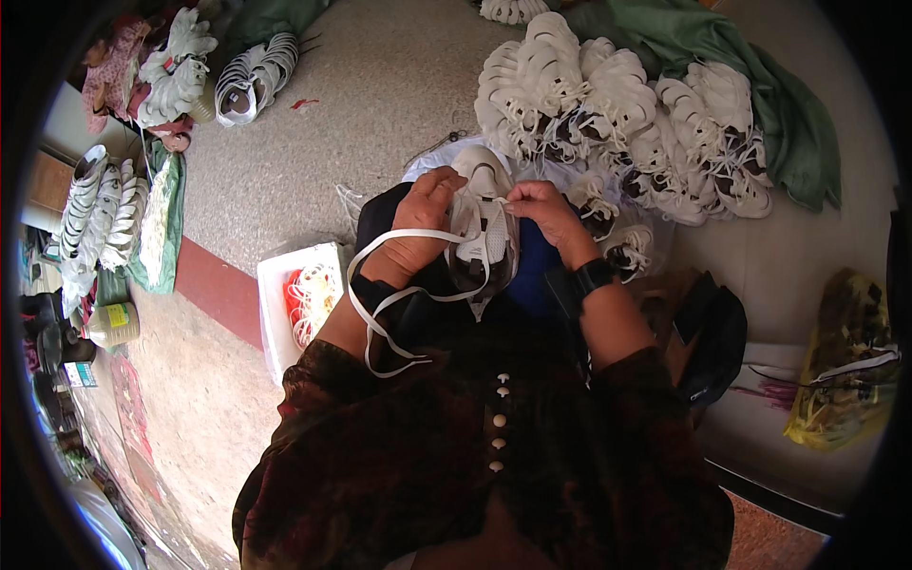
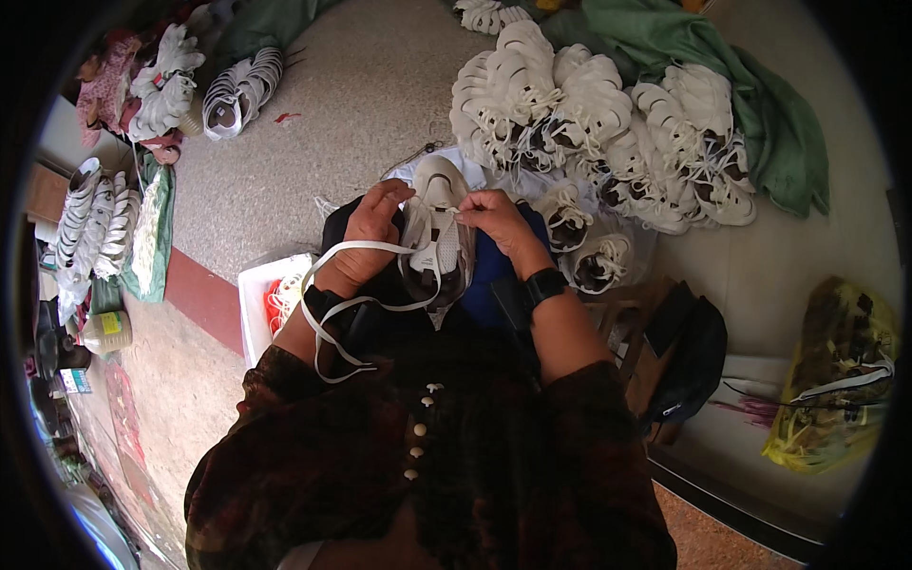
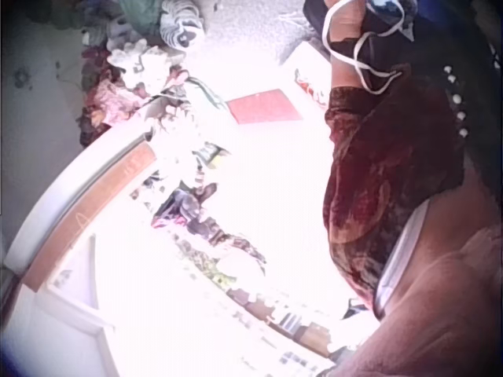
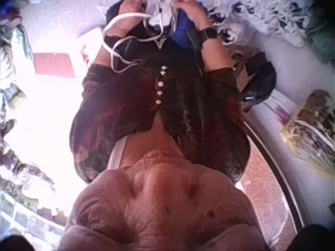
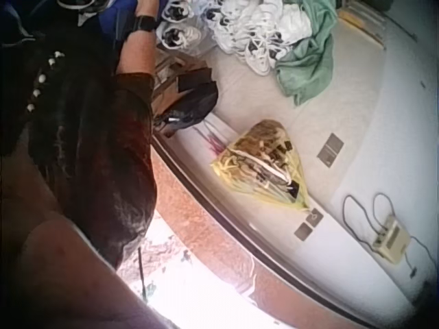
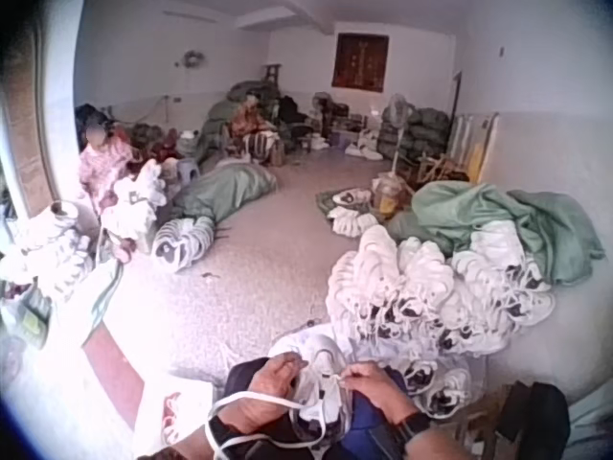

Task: The recorder is lacing white sneakers while sitting on the floor in a shoe manufacturing area.

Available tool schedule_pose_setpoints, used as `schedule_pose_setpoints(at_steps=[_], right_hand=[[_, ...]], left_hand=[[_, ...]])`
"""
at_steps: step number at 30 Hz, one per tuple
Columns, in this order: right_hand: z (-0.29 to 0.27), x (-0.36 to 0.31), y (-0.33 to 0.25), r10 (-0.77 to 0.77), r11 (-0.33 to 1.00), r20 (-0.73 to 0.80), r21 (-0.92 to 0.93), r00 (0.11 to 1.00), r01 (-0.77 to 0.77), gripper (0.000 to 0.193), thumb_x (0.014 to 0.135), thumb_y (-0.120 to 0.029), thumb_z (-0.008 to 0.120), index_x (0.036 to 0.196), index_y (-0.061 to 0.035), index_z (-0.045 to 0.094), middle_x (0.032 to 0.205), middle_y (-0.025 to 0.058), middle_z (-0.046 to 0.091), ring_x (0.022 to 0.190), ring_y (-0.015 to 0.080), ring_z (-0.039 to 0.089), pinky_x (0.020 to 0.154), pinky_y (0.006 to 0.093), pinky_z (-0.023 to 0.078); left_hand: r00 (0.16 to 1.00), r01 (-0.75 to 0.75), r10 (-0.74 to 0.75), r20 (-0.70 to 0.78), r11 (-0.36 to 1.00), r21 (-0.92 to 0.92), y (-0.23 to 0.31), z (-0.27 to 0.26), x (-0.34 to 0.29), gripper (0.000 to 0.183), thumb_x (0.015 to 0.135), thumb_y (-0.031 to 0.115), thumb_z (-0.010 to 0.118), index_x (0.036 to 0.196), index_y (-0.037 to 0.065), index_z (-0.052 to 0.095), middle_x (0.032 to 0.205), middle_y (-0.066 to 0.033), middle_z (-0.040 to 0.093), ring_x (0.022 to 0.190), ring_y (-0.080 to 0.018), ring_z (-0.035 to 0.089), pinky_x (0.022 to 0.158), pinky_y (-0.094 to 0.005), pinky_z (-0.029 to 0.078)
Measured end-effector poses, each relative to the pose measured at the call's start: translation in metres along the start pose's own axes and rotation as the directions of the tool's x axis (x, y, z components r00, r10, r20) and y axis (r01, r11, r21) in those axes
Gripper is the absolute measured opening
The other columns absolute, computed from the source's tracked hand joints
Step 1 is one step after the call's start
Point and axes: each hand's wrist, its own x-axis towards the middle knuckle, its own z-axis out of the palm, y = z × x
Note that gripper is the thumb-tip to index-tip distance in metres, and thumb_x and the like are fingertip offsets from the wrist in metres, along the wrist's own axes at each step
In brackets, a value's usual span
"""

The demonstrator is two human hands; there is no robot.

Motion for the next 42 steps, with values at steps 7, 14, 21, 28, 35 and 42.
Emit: schedule_pose_setpoints(at_steps=[7, 14, 21, 28, 35, 42], right_hand=[[0.004, 0.000, 0.003, -0.114, 0.993, -0.035, -0.010, 0.993, 0.114, 0.011, 0.070, -0.003, 0.064, 0.079, 0.0017, 0.063, 0.074, 0.0002, 0.060, 0.070, 0.0085, 0.051, 0.069, 0.0232, 0.041], [0.033, 0.006, -0.002, -0.487, 0.610, -0.203, -0.775, 0.850, 0.164, 0.009, 0.070, -0.002, 0.060, 0.078, 0.0001, 0.061, 0.067, 0.0165, 0.059, 0.063, 0.0258, 0.058, 0.058, 0.0299, 0.046], [0.027, 0.017, 0.007, -0.384, 0.881, -0.250, -0.387, 0.889, 0.271, 0.005, 0.073, -0.004, 0.056, 0.078, -0.0026, 0.054, 0.057, 0.0093, 0.052, 0.045, 0.0159, 0.049, 0.042, 0.0304, 0.038], [0.016, -0.002, -0.027, 0.245, 0.931, -0.143, 0.309, 0.959, -0.192, 0.010, 0.076, -0.008, 0.062, 0.071, -0.0029, 0.054, 0.056, -0.0031, 0.045, 0.044, 0.0041, 0.037, 0.040, 0.0185, 0.024], [0.009, -0.002, -0.004, 0.157, 0.977, -0.176, 0.172, 0.972, -0.127, 0.018, 0.076, -0.009, 0.063, 0.063, -0.0035, 0.053, 0.053, -0.0013, 0.045, 0.045, 0.0055, 0.038, 0.041, 0.0204, 0.028], [0.010, -0.003, -0.005, 0.130, 0.991, -0.193, 0.003, 0.973, -0.132, 0.019, 0.076, -0.010, 0.063, 0.062, -0.0029, 0.052, 0.054, -0.0010, 0.047, 0.047, 0.0059, 0.041, 0.042, 0.0209, 0.031]], left_hand=[[0.936, 0.344, -0.321, 0.142, 0.920, -0.187, -0.024, 0.025, 0.003, 0.041, 0.070, -0.005, 0.055, 0.111, 0.002, 0.052, 0.106, -0.0149, 0.055, 0.090, -0.0244, 0.059, 0.073, -0.0309, 0.050], [0.893, 0.423, -0.399, 0.210, 0.902, -0.083, -0.026, 0.042, 0.008, 0.017, 0.073, 0.006, 0.059, 0.090, 0.002, 0.058, 0.078, -0.0111, 0.061, 0.069, -0.0208, 0.060, 0.064, -0.0295, 0.047], [0.857, 0.514, -0.444, 0.261, 0.766, -0.386, -0.028, 0.050, 0.005, 0.006, 0.076, 0.001, 0.058, 0.081, 0.003, 0.054, 0.070, -0.0019, 0.056, 0.066, -0.0077, 0.052, 0.059, -0.0229, 0.043], [0.694, 0.711, -0.537, 0.479, 0.409, -0.572, -0.026, 0.038, 0.014, 0.008, 0.079, 0.002, 0.058, 0.087, 0.002, 0.057, 0.073, 0.0014, 0.056, 0.068, -0.0067, 0.051, 0.063, -0.0202, 0.042], [0.848, 0.443, -0.433, 0.304, 0.896, 0.042, -0.027, 0.035, 0.013, 0.015, 0.075, 0.012, 0.064, 0.085, 0.002, 0.061, 0.071, -0.0109, 0.062, 0.062, -0.0174, 0.060, 0.059, -0.0278, 0.047], [0.835, 0.420, -0.412, 0.365, 0.905, 0.060, -0.023, 0.018, 0.013, 0.012, 0.072, 0.014, 0.066, 0.078, 0.003, 0.064, 0.074, -0.0145, 0.063, 0.067, -0.0257, 0.062, 0.064, -0.0316, 0.048]])
